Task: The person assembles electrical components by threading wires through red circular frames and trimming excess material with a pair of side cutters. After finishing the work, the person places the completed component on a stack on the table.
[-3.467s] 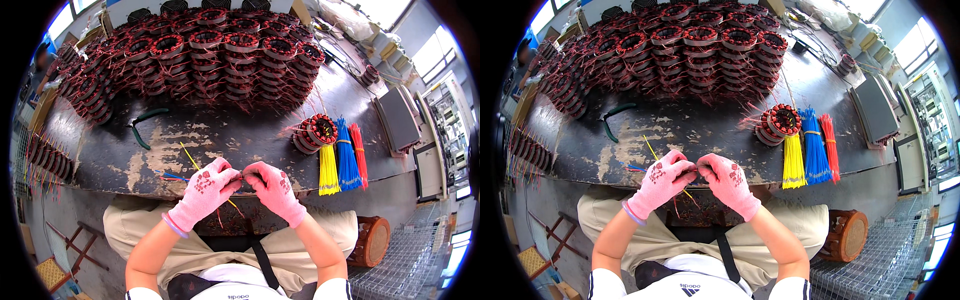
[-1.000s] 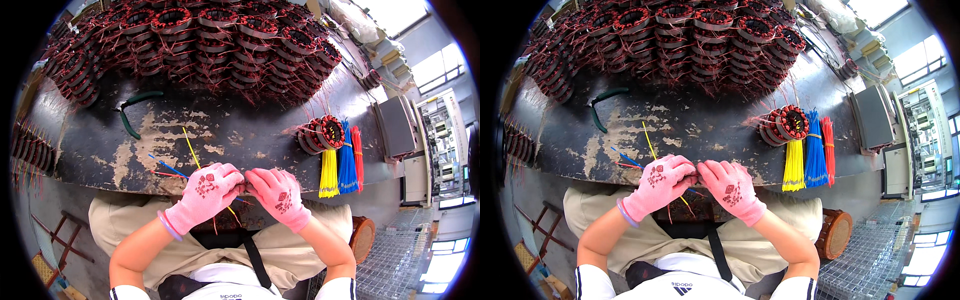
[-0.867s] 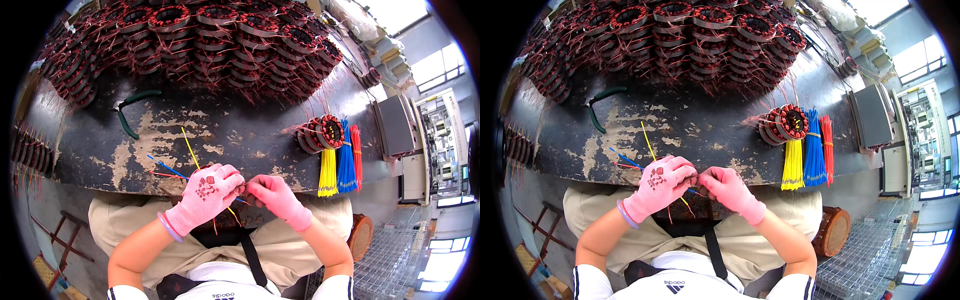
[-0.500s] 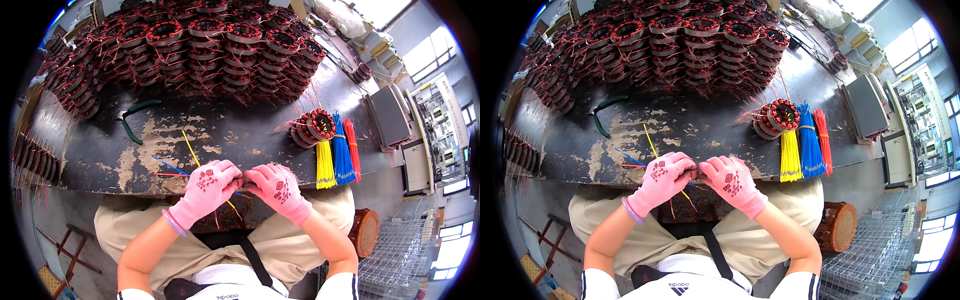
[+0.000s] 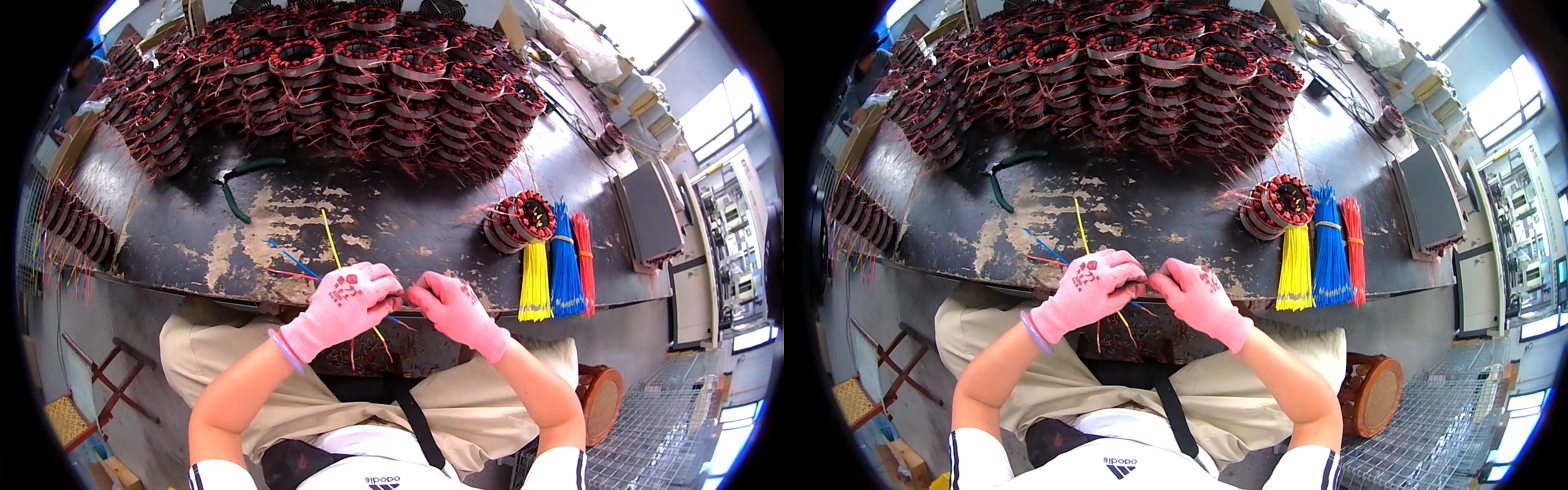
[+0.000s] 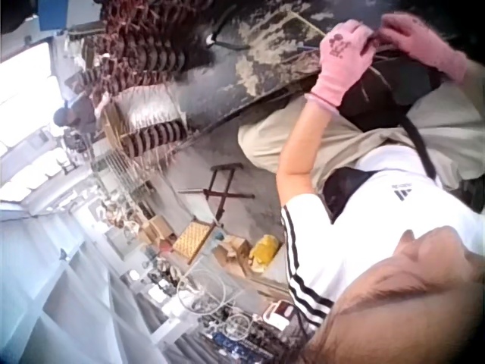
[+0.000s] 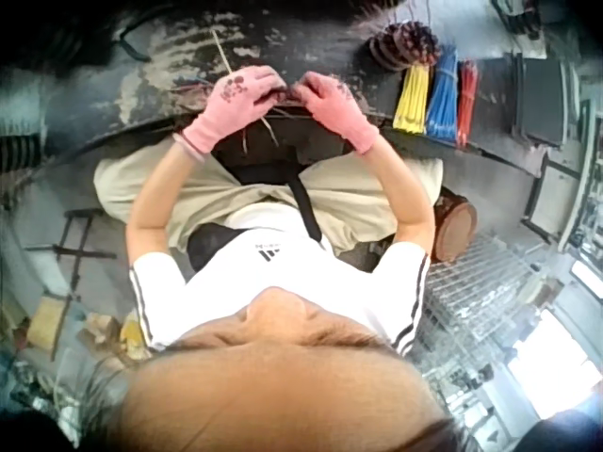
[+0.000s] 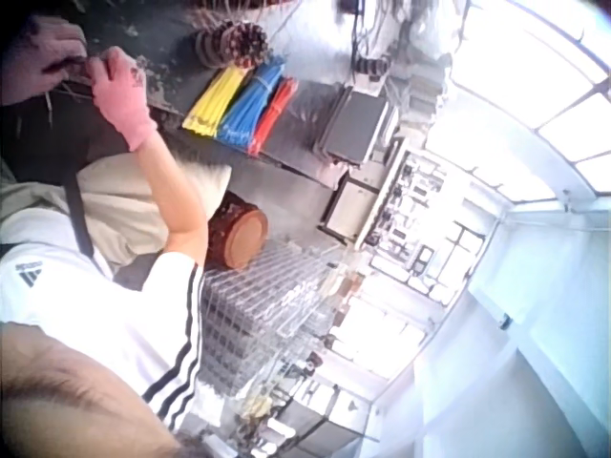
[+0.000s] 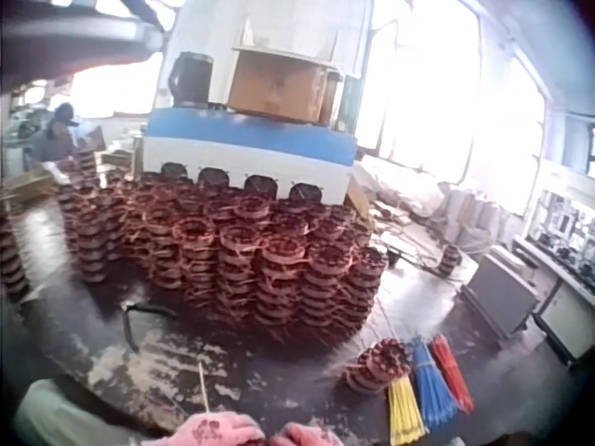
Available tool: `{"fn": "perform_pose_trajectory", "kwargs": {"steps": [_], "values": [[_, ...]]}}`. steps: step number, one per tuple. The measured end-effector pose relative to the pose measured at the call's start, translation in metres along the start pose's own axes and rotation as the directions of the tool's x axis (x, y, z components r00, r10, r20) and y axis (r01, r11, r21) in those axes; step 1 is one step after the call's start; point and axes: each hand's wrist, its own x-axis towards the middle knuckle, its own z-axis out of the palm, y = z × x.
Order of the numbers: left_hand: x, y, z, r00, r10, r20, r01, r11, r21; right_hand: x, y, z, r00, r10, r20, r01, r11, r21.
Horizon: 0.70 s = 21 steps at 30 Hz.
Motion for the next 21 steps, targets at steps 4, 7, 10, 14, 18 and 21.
{"fn": "perform_pose_trajectory", "kwargs": {"steps": [4,7,10,14,18,21], "values": [[-0.001,-0.002,0.0,0.999,-0.003,-0.037,0.003,1.0,-0.013,-0.022,0.001,-0.018,0.951,0.288,-0.113,-0.279,0.956,0.089],[-0.003,-0.004,-0.014,0.996,-0.08,-0.036,0.08,0.997,0.001,-0.047,0.022,-0.035,0.961,0.085,-0.262,-0.133,0.977,-0.17],[-0.002,-0.008,-0.015,0.997,-0.077,-0.014,0.077,0.997,-0.022,-0.047,0.012,-0.017,0.994,-0.095,-0.053,0.045,0.803,-0.595],[-0.003,-0.006,-0.014,0.995,-0.103,-0.009,0.103,0.995,0.007,-0.007,-0.008,0.008,0.79,-0.6,-0.123,0.339,0.596,-0.728],[0.0,-0.006,-0.015,0.995,-0.095,-0.01,0.095,0.995,0.016,0.012,0.008,0.019,0.786,-0.615,-0.064,0.367,0.547,-0.753],[-0.002,-0.008,-0.015,0.997,-0.075,-0.011,0.075,0.997,0.002,0.013,0.003,0.022,0.992,-0.108,-0.07,0.092,0.976,-0.198]]}}
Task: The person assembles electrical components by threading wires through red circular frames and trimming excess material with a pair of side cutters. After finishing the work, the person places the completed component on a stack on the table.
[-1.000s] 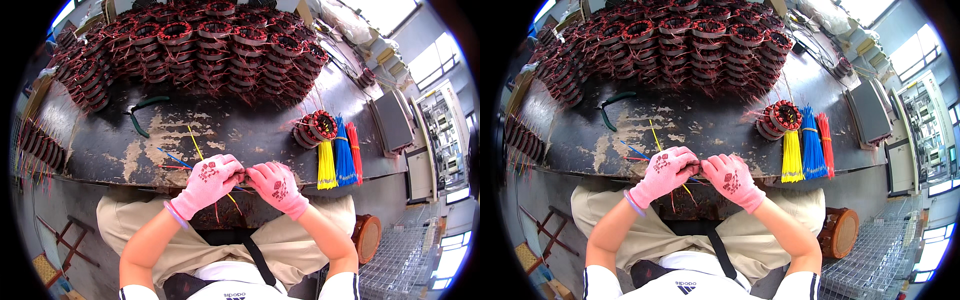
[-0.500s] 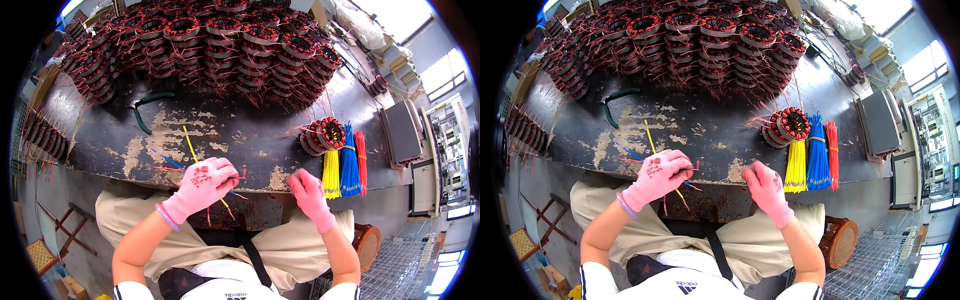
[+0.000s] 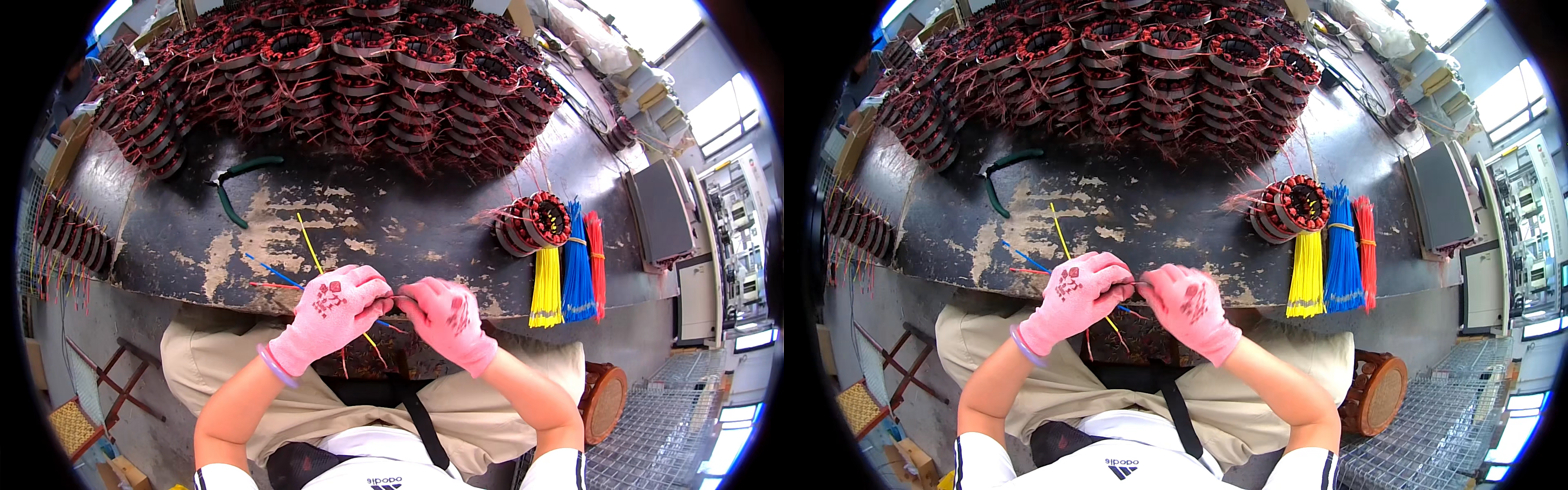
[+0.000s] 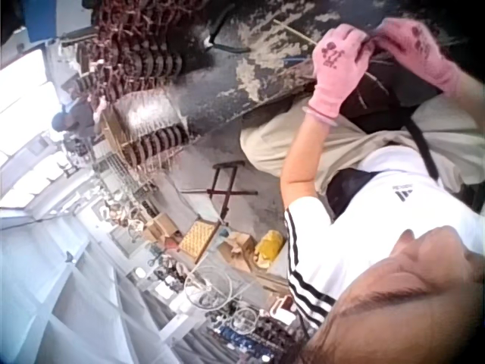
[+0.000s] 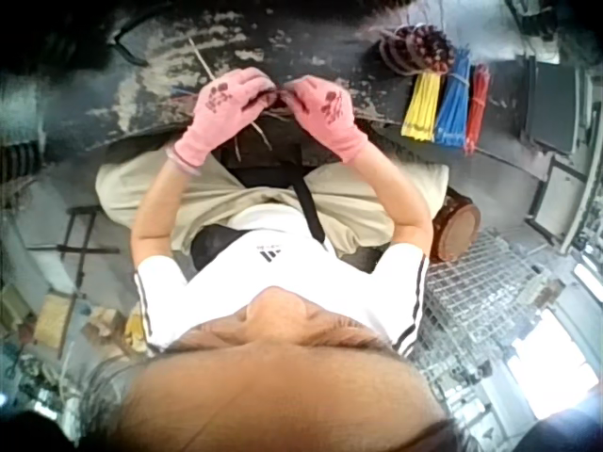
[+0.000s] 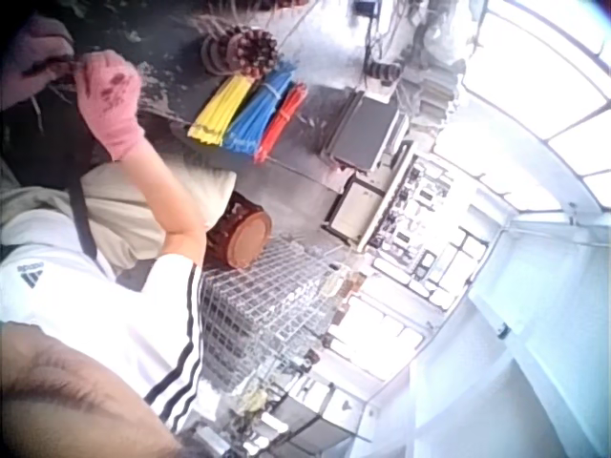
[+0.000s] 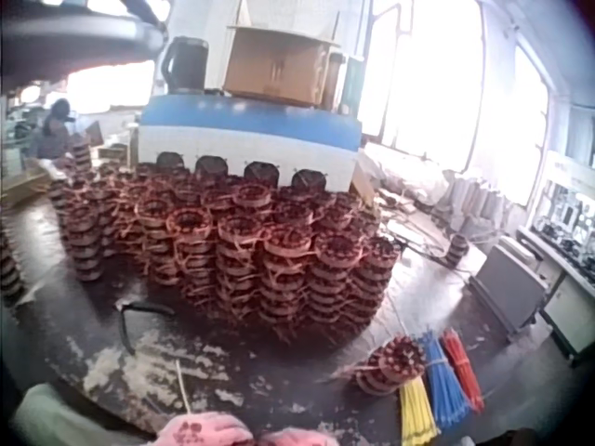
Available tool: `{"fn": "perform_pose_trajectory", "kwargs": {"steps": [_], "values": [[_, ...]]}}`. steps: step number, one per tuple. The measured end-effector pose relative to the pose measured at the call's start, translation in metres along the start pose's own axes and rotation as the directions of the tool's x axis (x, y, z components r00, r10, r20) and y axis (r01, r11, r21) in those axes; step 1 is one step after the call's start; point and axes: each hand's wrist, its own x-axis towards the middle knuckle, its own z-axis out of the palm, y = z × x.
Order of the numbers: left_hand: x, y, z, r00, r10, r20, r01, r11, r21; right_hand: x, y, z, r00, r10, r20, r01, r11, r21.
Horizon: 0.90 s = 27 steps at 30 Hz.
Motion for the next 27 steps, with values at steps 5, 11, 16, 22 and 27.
{"fn": "perform_pose_trajectory", "kwargs": {"steps": [5,11,16,22,27], "values": [[-0.001,-0.001,-0.001,1.0,0.026,0.005,-0.026,1.0,-0.013,-0.001,-0.011,-0.011,0.867,0.255,0.428,-0.482,0.643,0.595],[0.0,-0.001,0.0,1.0,0.01,-0.01,-0.01,1.0,0.009,0.001,-0.012,-0.024,0.908,-0.407,0.095,0.386,0.73,-0.564],[0.0,-0.003,-0.001,1.0,0.028,0.009,-0.028,1.0,-0.003,0.01,-0.016,-0.027,0.881,-0.434,0.188,0.466,0.724,-0.509],[-0.002,-0.004,0.002,0.999,0.044,-0.005,-0.044,0.999,-0.012,0.012,-0.008,-0.011,0.855,0.307,0.418,-0.513,0.62,0.593],[-0.003,-0.004,0.0,1.0,0.025,0.001,-0.025,0.999,-0.024,-0.005,-0.009,-0.021,0.995,-0.036,-0.097,0.026,0.994,-0.11]]}}
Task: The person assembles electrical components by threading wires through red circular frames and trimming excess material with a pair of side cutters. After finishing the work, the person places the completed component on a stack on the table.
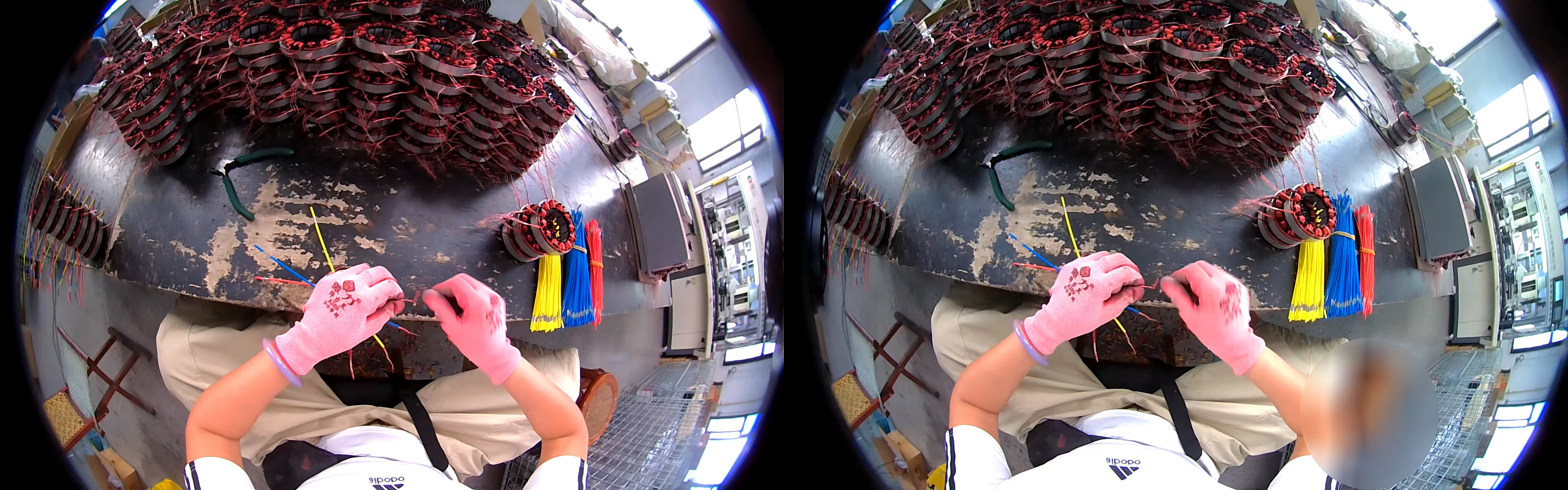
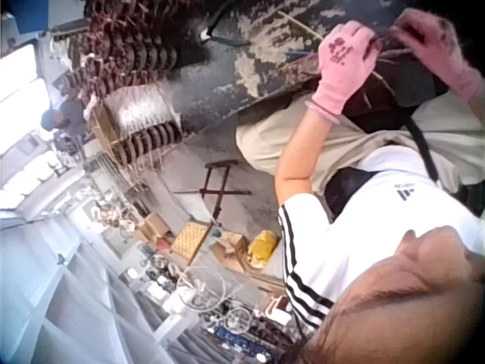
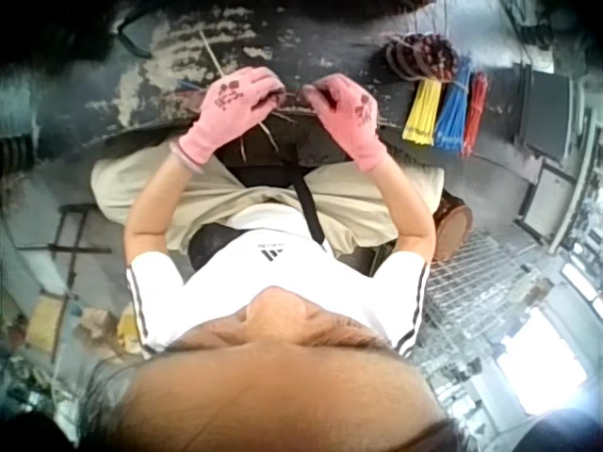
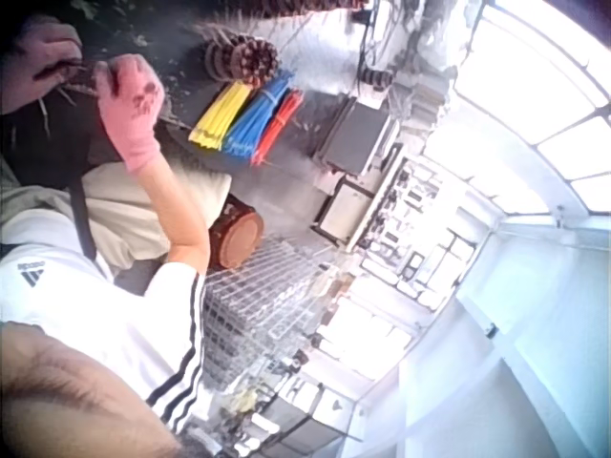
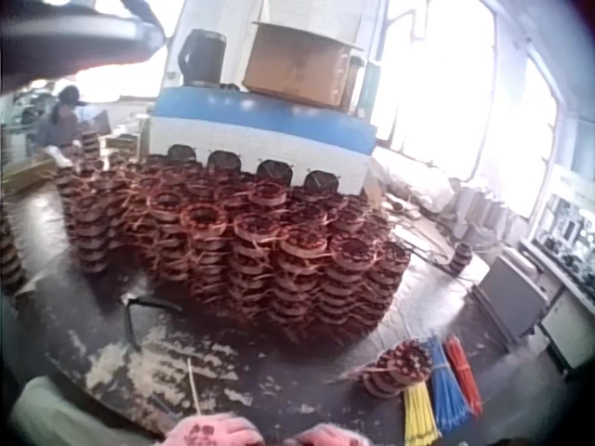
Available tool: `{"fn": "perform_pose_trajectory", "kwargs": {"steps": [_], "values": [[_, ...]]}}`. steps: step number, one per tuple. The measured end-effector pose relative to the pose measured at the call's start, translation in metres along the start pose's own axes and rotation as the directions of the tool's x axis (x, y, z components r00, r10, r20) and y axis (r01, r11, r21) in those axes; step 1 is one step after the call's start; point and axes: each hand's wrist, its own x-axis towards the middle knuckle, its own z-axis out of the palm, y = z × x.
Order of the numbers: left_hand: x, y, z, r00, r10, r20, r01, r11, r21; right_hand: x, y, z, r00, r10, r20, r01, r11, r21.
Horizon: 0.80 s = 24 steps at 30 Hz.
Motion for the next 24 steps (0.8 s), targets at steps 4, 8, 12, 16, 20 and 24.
{"fn": "perform_pose_trajectory", "kwargs": {"steps": [4,8,12,16,20,24], "values": [[0.0,-0.001,0.003,1.0,0.01,-0.024,-0.01,1.0,0.022,-0.005,-0.004,0.011,0.868,-0.488,-0.091,0.414,0.812,-0.411],[0.001,0.002,0.002,1.0,-0.007,-0.019,0.007,1.0,0.023,-0.004,0.002,0.021,0.874,-0.477,-0.089,0.426,0.843,-0.329],[0.0,0.002,0.003,1.0,-0.015,-0.018,0.016,0.999,0.036,-0.006,0.001,0.023,0.915,-0.387,-0.11,0.352,0.903,-0.248],[0.001,0.004,0.003,1.0,-0.022,-0.021,0.023,0.999,0.04,0.002,-0.005,0.01,0.871,-0.444,-0.211,0.387,0.883,-0.265],[0.001,0.002,0.004,1.0,-0.013,-0.015,0.013,0.999,0.047,0.001,0.003,0.019,0.899,-0.418,-0.131,0.382,0.894,-0.234],[0.0,0.004,0.004,1.0,-0.019,0.008,0.019,0.997,0.078,0.003,0.001,0.022,0.909,-0.409,-0.082,0.374,0.887,-0.272]]}}
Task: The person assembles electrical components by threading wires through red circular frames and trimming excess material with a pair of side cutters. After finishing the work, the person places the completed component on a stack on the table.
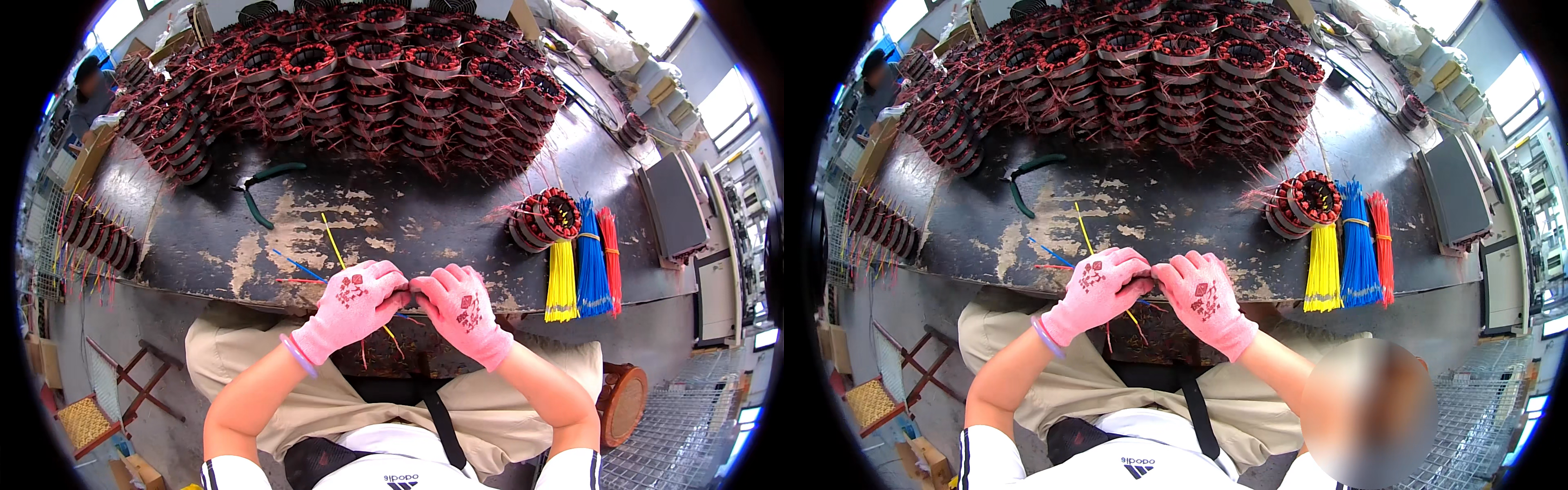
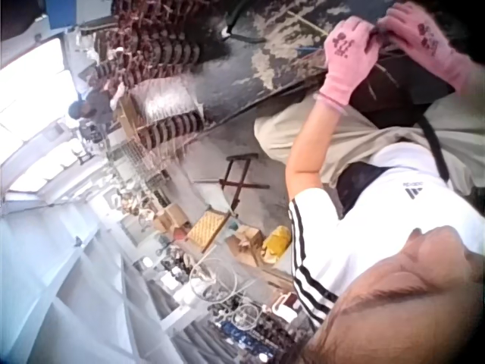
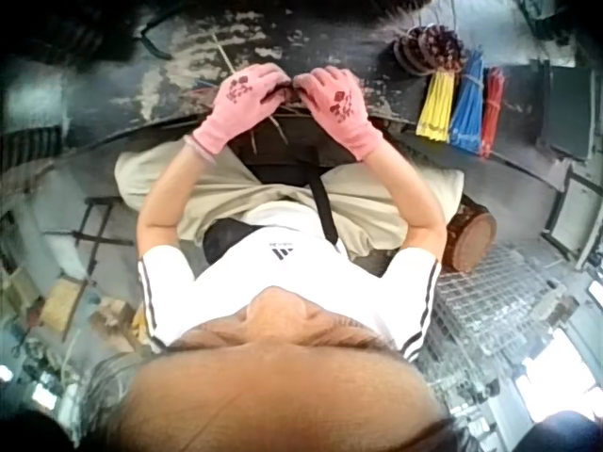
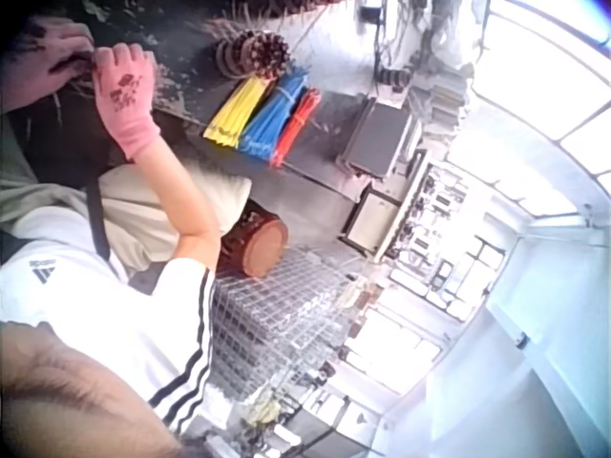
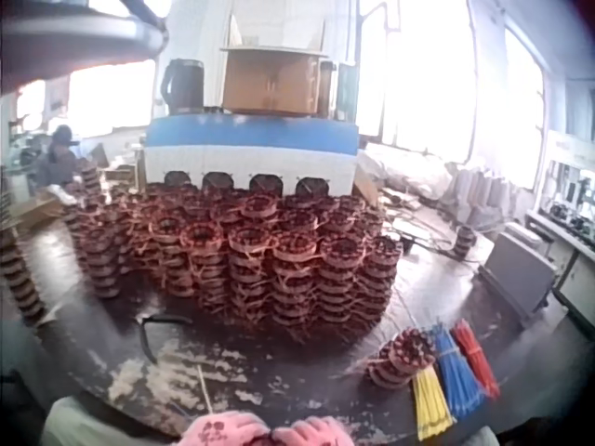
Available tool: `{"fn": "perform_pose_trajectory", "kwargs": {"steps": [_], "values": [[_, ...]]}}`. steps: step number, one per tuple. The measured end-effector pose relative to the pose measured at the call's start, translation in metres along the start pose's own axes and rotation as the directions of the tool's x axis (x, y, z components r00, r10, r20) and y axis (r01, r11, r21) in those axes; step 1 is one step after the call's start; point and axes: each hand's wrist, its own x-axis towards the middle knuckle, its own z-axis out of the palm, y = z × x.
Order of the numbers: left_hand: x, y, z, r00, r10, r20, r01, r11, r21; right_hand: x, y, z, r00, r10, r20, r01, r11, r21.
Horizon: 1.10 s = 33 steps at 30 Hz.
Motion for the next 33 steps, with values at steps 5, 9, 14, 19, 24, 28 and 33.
{"fn": "perform_pose_trajectory", "kwargs": {"steps": [5,9,14,19,24,28,33], "values": [[0.003,0.001,-0.014,0.996,0.034,0.081,-0.029,0.997,-0.068,-0.002,0.02,0.003,0.982,-0.182,-0.052,0.182,0.983,-0.007],[0.0,0.005,-0.064,0.97,0.097,0.221,-0.084,0.994,-0.065,0.002,0.031,0.004,0.966,-0.258,-0.02,0.255,0.962,-0.096],[-0.005,0.014,-0.082,0.98,0.053,0.191,-0.068,0.995,0.072,0.014,0.041,0.006,0.973,-0.229,0.026,0.23,0.972,-0.045],[-0.017,0.006,-0.072,0.99,0.009,0.141,-0.035,0.982,0.185,0.026,0.039,0.007,0.953,-0.292,-0.084,0.294,0.955,0.022],[-0.016,0.005,-0.072,0.974,-0.027,0.225,-0.031,0.967,0.253,0.034,0.048,0.004,0.927,-0.373,0.044,0.374,0.927,-0.032],[-0.021,-0.009,-0.063,0.975,-0.017,0.223,-0.049,0.957,0.287,0.041,0.053,0.007,0.891,-0.446,0.086,0.451,0.892,-0.035],[-0.022,-0.018,-0.057,0.983,0.01,0.181,-0.055,0.968,0.244,0.04,0.049,0.003,0.91,-0.395,0.129,0.398,0.917,0.002]]}}
